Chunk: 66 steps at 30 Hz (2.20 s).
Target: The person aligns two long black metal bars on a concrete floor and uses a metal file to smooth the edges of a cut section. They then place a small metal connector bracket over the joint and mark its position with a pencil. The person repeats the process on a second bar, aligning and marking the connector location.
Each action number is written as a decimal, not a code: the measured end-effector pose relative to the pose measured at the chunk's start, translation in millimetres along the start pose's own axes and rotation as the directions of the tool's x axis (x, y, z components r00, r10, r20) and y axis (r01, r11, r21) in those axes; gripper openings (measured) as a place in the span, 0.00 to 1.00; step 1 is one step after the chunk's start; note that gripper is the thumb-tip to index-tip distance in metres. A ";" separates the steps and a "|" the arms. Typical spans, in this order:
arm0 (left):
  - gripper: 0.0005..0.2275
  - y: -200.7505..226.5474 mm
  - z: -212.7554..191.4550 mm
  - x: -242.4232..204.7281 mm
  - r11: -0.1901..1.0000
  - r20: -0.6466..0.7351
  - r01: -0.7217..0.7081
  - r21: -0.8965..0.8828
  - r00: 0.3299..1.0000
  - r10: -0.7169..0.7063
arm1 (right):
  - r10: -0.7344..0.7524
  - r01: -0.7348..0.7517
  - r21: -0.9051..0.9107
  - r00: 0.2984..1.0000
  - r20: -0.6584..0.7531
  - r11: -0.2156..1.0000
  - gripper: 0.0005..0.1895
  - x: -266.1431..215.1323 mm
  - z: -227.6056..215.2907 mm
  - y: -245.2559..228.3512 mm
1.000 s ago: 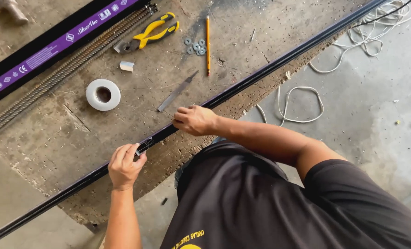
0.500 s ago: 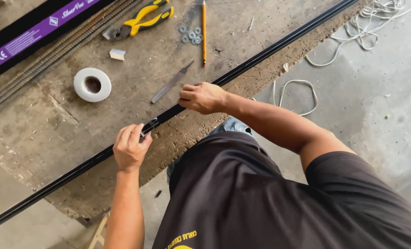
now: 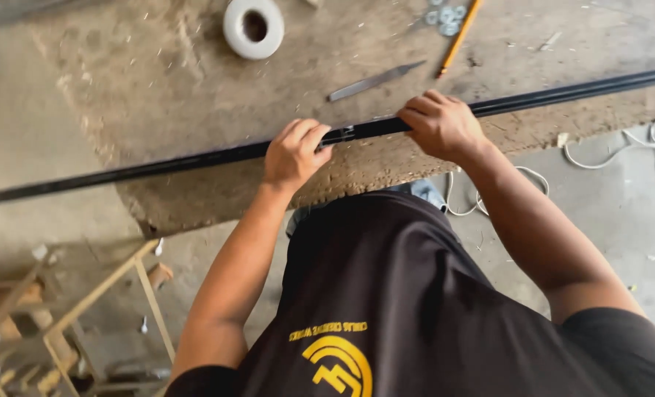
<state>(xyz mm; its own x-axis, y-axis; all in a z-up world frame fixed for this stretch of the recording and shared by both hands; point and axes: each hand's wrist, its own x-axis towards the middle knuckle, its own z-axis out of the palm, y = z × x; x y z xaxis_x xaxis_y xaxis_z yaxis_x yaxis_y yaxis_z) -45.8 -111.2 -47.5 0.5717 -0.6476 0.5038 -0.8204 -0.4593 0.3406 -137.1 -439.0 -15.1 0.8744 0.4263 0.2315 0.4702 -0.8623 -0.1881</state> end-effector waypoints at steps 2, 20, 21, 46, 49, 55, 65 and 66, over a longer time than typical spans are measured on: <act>0.11 0.7 0.7 -5.1 0.999 0.023 0.022 -0.029 1.000 -0.021 | 0.062 -0.062 -0.014 0.997 0.040 0.998 0.20 3.5 -6.3 -13.4; 0.16 8.5 -20.2 17.1 0.997 0.153 0.062 -0.056 0.987 -0.053 | 0.170 -0.147 0.186 0.979 -0.115 0.971 0.09 65.0 4.1 -81.6; 0.19 6.5 -19.0 15.1 0.993 0.201 0.097 -0.070 0.976 -0.081 | 0.179 -0.158 0.189 0.978 -0.103 0.969 0.09 65.0 4.5 -81.7; 0.12 0.3 -10.3 10.9 0.997 0.126 0.022 -0.073 0.992 -0.013 | -0.277 0.263 -0.092 0.937 -0.211 0.960 0.11 56.5 -6.1 -49.7; 0.12 1.9 -7.6 8.4 0.993 0.105 0.006 -0.117 0.994 0.006 | -0.100 0.107 0.153 0.993 -0.056 0.982 0.11 48.8 3.4 -44.0; 0.10 -1.3 -4.1 7.3 0.998 0.089 -0.015 -0.063 0.996 0.021 | 0.050 -0.199 0.394 0.933 0.358 0.897 0.14 61.5 -7.8 -24.3; 0.10 -2.5 -4.5 6.7 0.997 0.103 -0.012 -0.074 0.994 0.020 | 0.019 -0.154 0.371 0.939 0.344 0.916 0.16 62.3 3.1 -24.3; 0.10 -2.3 -4.1 5.6 0.997 0.097 -0.016 -0.074 0.995 0.024 | -0.019 -0.089 0.327 0.949 0.313 0.941 0.12 63.0 1.0 -27.6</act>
<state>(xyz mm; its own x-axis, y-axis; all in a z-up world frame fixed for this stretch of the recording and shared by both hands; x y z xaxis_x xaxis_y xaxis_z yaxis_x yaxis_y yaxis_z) -40.7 -111.3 -42.2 0.5506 -0.7140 0.4325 -0.8282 -0.4023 0.3902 -94.9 -388.0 3.7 0.8588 0.5067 -0.0757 0.4034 -0.7599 -0.5097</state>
